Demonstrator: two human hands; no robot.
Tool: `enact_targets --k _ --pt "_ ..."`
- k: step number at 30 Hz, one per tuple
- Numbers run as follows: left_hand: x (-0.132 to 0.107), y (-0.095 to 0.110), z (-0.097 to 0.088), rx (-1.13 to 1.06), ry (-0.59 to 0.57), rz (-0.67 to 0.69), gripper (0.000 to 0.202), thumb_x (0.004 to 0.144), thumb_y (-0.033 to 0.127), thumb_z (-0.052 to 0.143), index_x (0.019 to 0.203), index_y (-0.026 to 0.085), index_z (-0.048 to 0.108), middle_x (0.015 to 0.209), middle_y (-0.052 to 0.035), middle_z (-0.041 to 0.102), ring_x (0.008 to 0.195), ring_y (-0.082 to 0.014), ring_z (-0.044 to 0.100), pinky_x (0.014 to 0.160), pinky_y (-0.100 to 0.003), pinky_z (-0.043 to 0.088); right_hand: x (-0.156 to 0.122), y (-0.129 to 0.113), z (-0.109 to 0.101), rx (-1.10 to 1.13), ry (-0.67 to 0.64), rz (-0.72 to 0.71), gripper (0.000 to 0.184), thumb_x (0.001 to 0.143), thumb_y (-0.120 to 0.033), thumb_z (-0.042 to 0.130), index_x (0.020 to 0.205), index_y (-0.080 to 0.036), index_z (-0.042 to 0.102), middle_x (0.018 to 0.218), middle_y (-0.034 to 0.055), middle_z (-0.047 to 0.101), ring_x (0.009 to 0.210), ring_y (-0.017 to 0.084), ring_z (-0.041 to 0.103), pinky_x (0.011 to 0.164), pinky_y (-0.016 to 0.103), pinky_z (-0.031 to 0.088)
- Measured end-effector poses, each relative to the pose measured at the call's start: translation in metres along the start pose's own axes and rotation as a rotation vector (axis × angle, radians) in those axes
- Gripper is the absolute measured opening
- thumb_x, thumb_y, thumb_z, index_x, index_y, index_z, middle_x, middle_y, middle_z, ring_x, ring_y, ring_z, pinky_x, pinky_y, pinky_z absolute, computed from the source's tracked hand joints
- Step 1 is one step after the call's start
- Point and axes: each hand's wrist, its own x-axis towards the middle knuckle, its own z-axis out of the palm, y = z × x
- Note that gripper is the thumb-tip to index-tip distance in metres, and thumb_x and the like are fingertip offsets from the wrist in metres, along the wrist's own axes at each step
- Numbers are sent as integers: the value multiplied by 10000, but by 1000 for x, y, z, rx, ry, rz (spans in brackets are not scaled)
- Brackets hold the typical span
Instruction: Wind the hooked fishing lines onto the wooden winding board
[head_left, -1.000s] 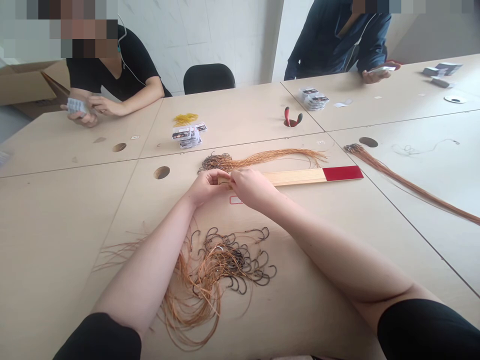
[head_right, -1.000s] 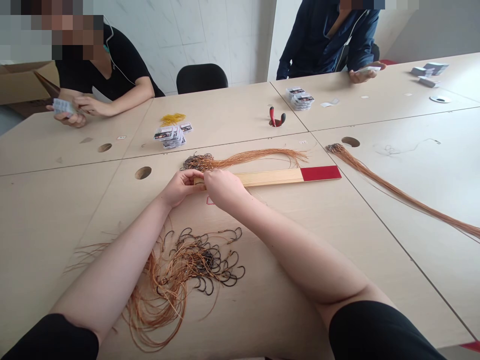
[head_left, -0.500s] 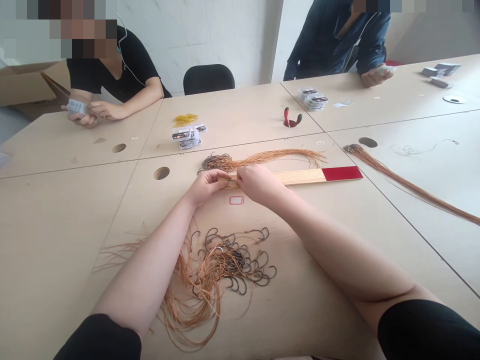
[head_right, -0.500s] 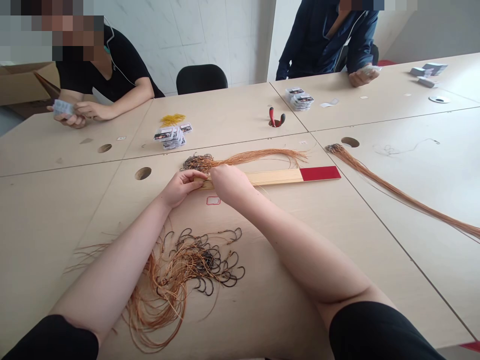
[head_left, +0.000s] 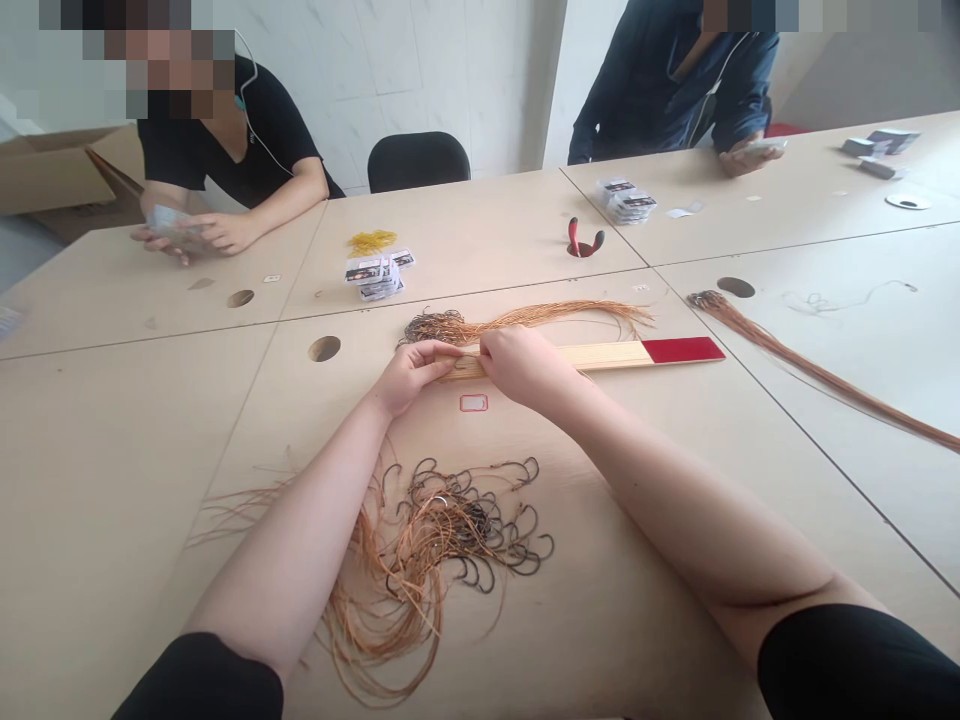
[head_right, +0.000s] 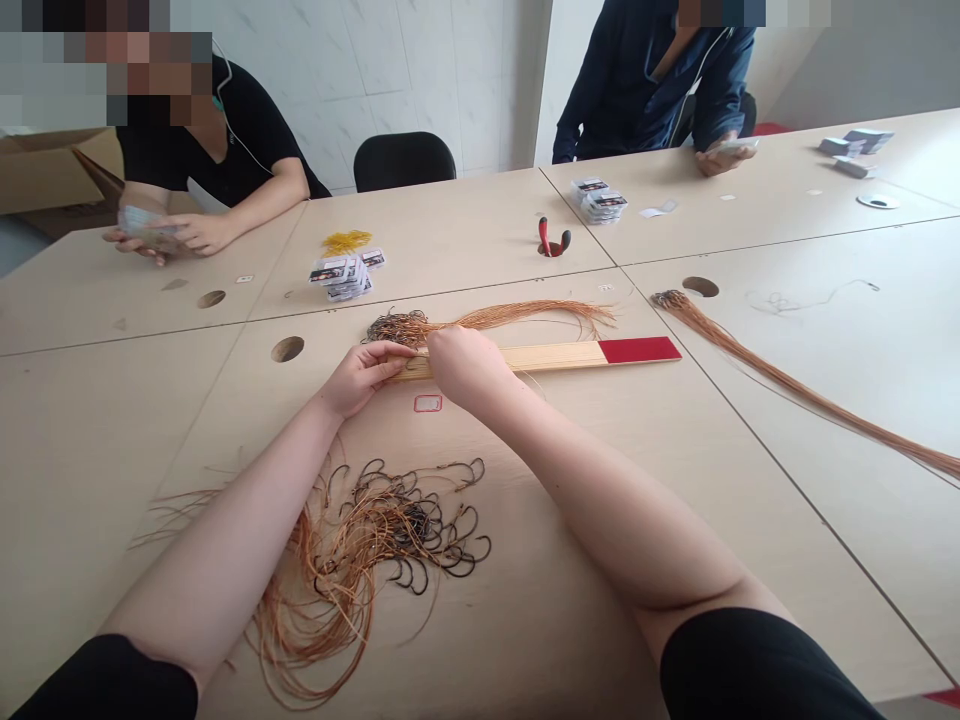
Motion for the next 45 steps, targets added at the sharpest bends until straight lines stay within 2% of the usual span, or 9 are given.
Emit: enact_targets --k 8,16,23,28,32,36,40,45 --pt "0 1 -1 -113 15 -42 247 726 343 667 896 173 723 935 -66 699 841 -166 607 743 -270 443 0 -6 3 51 96 -24 188 891 -181 397 827 -152 572 721 50 598 607 128 477 524 255 236" --pt "1 -2 -3 -155 -3 -57 228 710 287 671 893 164 727 895 -73 705 788 -158 602 697 -269 428 -2 -16 18 64 140 -72 193 914 -231 390 858 -153 557 771 50 616 631 139 506 524 259 239" --pt "0 -2 -4 -33 -11 -13 246 702 253 665 931 181 722 915 -59 705 726 -130 579 660 -253 417 -1 -13 12 54 72 -41 226 907 -215 380 833 -155 586 751 59 615 636 137 509 525 252 246" --pt "-1 1 -1 -33 -24 -10 255 687 238 671 932 183 718 1014 -73 695 885 -173 607 775 -286 439 -1 -3 -4 33 -23 2 193 878 -212 436 820 -158 612 732 64 606 620 137 499 529 246 280" --pt "-1 2 0 -44 -12 -41 239 683 231 668 911 181 718 966 -65 702 836 -157 607 764 -282 441 -4 13 -23 9 -69 56 170 856 -243 498 763 -159 613 759 77 612 635 146 505 534 251 317" --pt "-1 2 0 -36 19 -51 223 671 225 664 882 179 720 903 -51 702 780 -141 592 719 -267 434 -13 42 -41 55 -91 162 147 828 -279 536 741 -187 609 755 48 618 599 133 489 520 252 326" --pt "1 0 -1 11 40 -67 204 659 222 657 849 178 717 775 -33 684 636 -108 542 615 -253 400 -26 81 -45 65 -71 273 156 804 -298 548 702 -196 608 700 30 602 577 134 478 515 263 328" --pt "1 -1 -1 37 34 -41 164 657 224 639 794 177 716 761 -36 680 602 -106 509 564 -254 357 -48 126 -49 54 -42 403 161 813 -282 535 712 -185 614 715 83 601 576 138 456 532 287 318"
